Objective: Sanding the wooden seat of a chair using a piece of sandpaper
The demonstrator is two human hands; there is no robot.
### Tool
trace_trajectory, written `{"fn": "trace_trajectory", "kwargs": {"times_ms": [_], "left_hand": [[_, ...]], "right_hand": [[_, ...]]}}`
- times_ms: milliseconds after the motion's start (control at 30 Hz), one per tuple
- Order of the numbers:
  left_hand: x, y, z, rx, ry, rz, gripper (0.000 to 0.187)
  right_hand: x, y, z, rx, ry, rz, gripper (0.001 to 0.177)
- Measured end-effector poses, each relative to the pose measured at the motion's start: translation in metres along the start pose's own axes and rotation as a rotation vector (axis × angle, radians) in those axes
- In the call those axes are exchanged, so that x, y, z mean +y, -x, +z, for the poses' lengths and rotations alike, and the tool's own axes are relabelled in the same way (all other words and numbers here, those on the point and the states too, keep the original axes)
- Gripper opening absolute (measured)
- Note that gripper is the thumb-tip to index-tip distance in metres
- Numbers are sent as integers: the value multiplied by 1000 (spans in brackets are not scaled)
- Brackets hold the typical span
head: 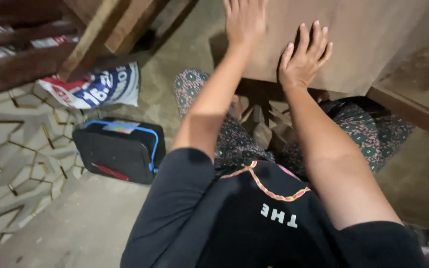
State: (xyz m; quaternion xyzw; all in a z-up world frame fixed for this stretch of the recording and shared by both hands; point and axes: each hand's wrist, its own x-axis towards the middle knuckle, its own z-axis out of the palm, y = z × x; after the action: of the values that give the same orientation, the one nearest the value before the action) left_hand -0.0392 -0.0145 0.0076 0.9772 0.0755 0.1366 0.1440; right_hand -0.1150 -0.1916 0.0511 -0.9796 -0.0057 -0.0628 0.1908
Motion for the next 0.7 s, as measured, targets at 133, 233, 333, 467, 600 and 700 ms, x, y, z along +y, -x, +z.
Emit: {"fn": "trace_trajectory", "kwargs": {"times_ms": [133,233,333,467,600,700], "left_hand": [[37,46,-108,-480,-509,124,77],[29,94,-122,-611,-474,222,79],[12,100,-118,-594,-415,323,74],[5,78,-70,-434,-189,298,80],[30,-35,-41,-564,-312,256,88],[50,-123,-34,-565,-527,321,93]], "right_hand": [[-3,-2,-1,15,-20,-32,45],[-3,0,-8,-9,-27,-30,45],[-8,-3,-10,-18,-26,-33,45],[2,-1,1,-14,-16,-55,53],[-7,0,-14,-45,-4,7,49],[-6,1,-7,-29,32,-1,49]]}}
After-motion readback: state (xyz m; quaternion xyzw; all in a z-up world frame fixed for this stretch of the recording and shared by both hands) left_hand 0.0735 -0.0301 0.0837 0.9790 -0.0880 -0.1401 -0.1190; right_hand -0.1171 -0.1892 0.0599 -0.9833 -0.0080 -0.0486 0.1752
